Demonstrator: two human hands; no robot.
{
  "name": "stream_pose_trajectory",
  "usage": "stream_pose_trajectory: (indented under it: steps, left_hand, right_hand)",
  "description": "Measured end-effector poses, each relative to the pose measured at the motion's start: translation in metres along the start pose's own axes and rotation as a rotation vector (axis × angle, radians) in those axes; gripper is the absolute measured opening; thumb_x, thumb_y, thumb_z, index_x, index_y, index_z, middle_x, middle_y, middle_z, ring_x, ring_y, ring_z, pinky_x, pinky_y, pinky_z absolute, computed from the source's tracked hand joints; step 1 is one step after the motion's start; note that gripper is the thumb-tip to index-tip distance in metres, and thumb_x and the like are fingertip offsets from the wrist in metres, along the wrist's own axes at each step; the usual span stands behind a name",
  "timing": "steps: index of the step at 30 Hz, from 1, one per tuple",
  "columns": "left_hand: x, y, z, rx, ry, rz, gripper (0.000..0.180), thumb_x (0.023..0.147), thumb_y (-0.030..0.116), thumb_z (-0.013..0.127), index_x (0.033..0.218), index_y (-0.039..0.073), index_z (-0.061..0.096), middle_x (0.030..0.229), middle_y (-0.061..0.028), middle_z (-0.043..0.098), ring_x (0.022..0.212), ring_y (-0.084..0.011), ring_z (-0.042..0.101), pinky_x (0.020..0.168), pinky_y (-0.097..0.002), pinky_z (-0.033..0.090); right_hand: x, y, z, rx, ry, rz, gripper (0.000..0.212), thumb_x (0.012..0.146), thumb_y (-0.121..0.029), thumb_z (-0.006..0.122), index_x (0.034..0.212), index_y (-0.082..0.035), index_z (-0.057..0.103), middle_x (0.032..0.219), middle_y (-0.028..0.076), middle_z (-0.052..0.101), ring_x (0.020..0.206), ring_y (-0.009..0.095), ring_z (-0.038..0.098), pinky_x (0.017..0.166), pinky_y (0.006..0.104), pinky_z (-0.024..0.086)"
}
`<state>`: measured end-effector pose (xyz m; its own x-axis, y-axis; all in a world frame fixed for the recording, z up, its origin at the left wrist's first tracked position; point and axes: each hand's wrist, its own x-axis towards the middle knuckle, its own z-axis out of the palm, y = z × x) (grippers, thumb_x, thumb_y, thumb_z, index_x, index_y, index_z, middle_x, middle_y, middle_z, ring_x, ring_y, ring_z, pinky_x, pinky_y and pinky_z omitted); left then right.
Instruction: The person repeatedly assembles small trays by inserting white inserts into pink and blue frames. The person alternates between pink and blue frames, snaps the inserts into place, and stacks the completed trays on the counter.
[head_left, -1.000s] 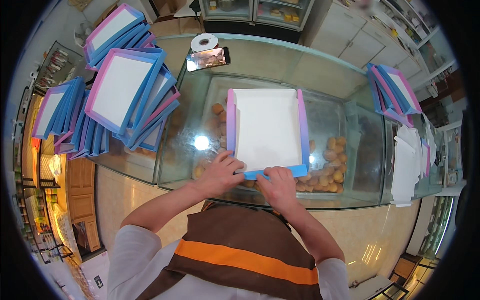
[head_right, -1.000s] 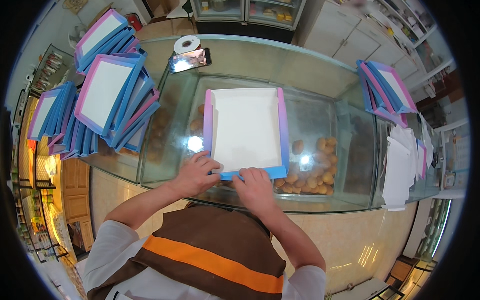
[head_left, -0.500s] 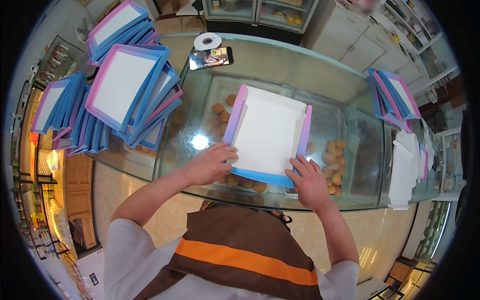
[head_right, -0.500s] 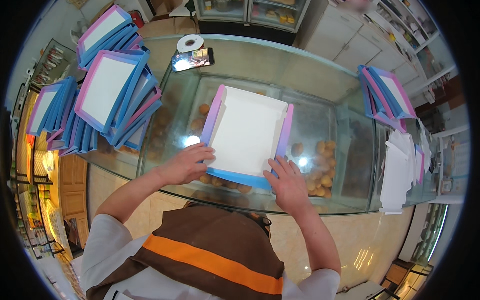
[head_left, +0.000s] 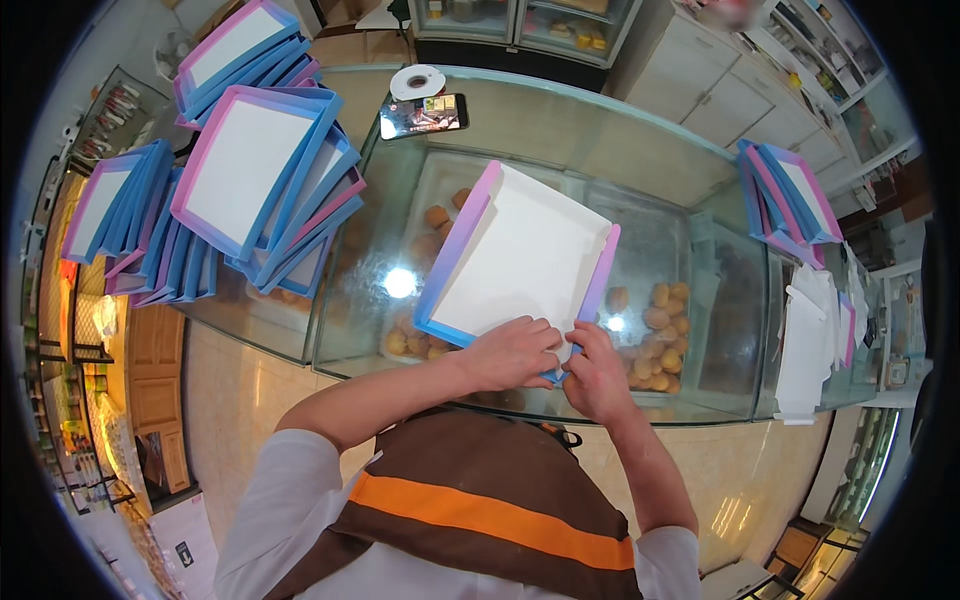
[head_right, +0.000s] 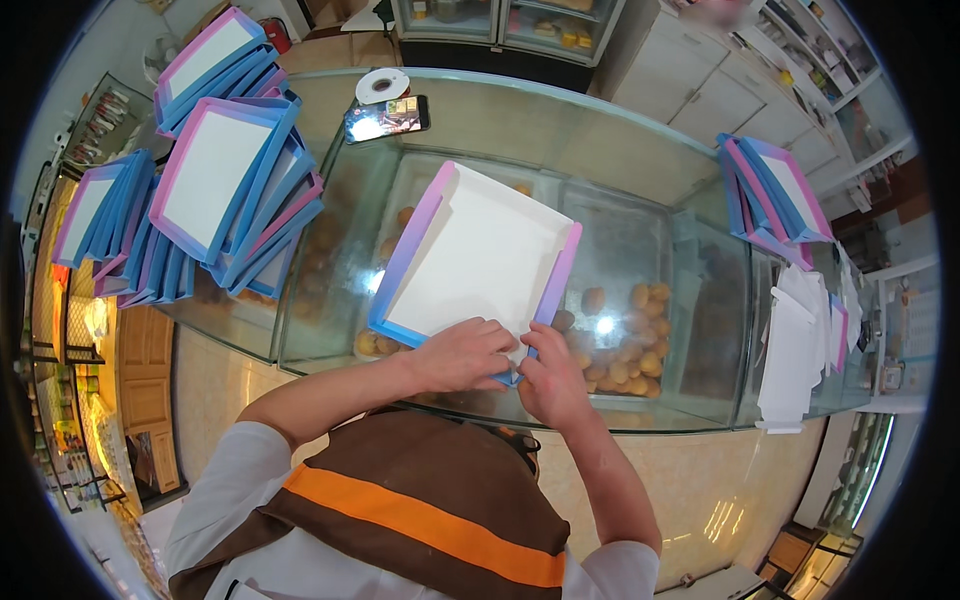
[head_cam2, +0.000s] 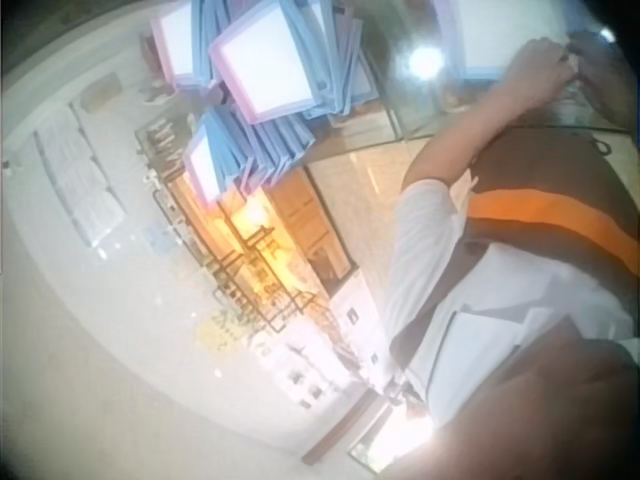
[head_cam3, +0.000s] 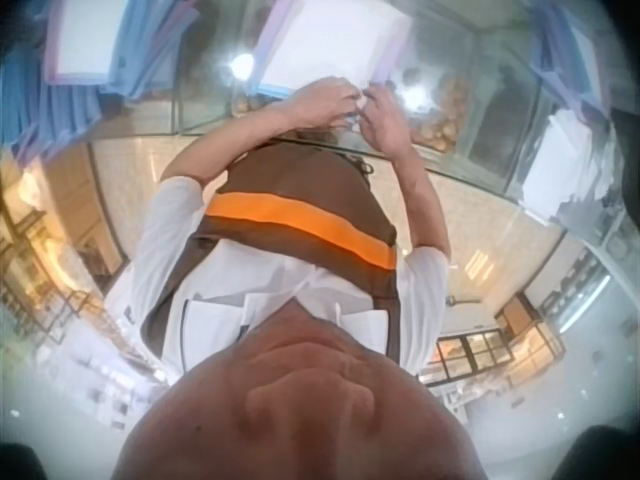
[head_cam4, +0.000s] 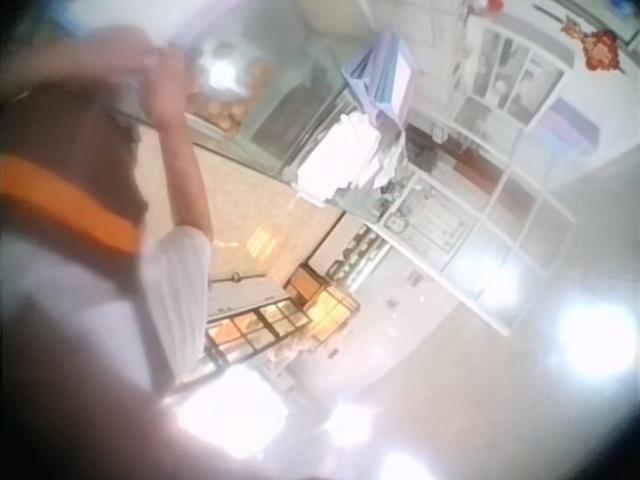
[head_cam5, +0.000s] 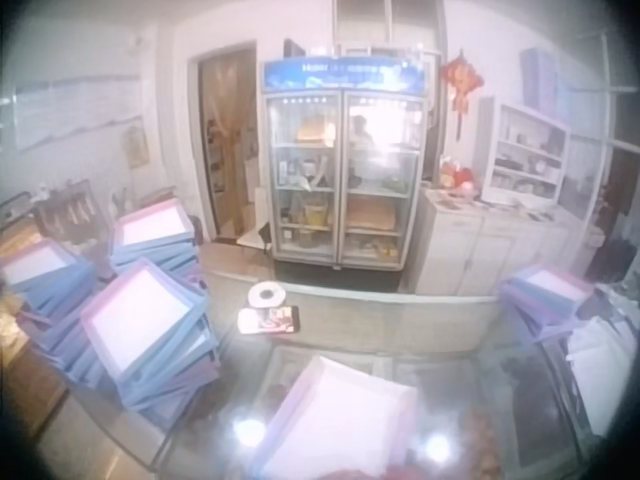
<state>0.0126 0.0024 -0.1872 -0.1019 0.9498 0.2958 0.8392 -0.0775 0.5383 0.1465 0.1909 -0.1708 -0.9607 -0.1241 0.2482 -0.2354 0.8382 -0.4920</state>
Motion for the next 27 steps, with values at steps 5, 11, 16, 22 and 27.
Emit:
stream_pose_trajectory:
  steps: [5, 11, 16, 22, 27]
  left_hand:
    - [-0.007, 0.0, 0.008, 0.009, -0.162, -0.012, 0.024, 0.086, 0.033, 0.076, 0.083, 0.01, 0.068, 0.089, -0.0055, 0.061, 0.089, -0.026, 0.065, 0.078, -0.0422, 0.054]
    - [-0.011, -0.003, 0.005, 0.017, -0.119, 0.001, 0.022, 0.087, 0.03, 0.074, 0.082, 0.01, 0.065, 0.084, -0.0059, 0.06, 0.08, -0.0275, 0.064, 0.073, -0.0409, 0.054]
    - [-0.004, 0.024, -0.023, 0.222, 0.174, -0.061, 0.027, 0.08, 0.029, 0.08, 0.08, 0.009, 0.062, 0.078, -0.0059, 0.058, 0.073, -0.0266, 0.06, 0.064, -0.0383, 0.049]
    - [-0.006, 0.042, -0.075, -0.167, 0.913, -0.221, 0.028, 0.084, 0.025, 0.077, 0.087, 0.005, 0.058, 0.089, -0.0078, 0.062, 0.08, -0.0216, 0.06, 0.071, -0.0304, 0.047]
    - [-0.013, 0.059, -0.094, -1.457, 0.942, -0.321, 0.029, 0.095, 0.026, 0.062, 0.105, -0.001, 0.06, 0.112, -0.0077, 0.063, 0.099, -0.0138, 0.059, 0.087, -0.0324, 0.047]
  right_hand:
    - [-0.006, -0.018, 0.002, 0.061, 0.106, 0.114, 0.026, 0.068, 0.002, 0.072, 0.092, -0.005, 0.068, 0.126, 0.017, 0.061, 0.127, 0.043, 0.056, 0.1, 0.0528, 0.051]
    - [-0.006, -0.031, 0.002, -0.061, 0.026, 0.033, 0.024, 0.073, -0.006, 0.076, 0.095, -0.008, 0.069, 0.129, 0.016, 0.059, 0.131, 0.043, 0.053, 0.106, 0.0569, 0.043]
    - [0.009, -0.045, -0.01, -0.047, 0.106, 0.058, 0.026, 0.079, -0.008, 0.076, 0.104, -0.006, 0.067, 0.138, 0.019, 0.056, 0.136, 0.045, 0.048, 0.11, 0.0571, 0.04]
    - [0.041, -0.059, -0.048, 0.347, 0.741, 0.27, 0.073, 0.091, -0.017, 0.074, 0.152, -0.001, 0.04, 0.157, 0.018, 0.043, 0.146, 0.037, 0.04, 0.12, 0.053, 0.034]
    - [0.018, 0.003, -0.06, 1.404, 0.966, 0.558, 0.061, 0.109, -0.044, 0.052, 0.153, -0.004, 0.041, 0.152, 0.018, 0.05, 0.141, 0.028, 0.048, 0.117, 0.0447, 0.038]
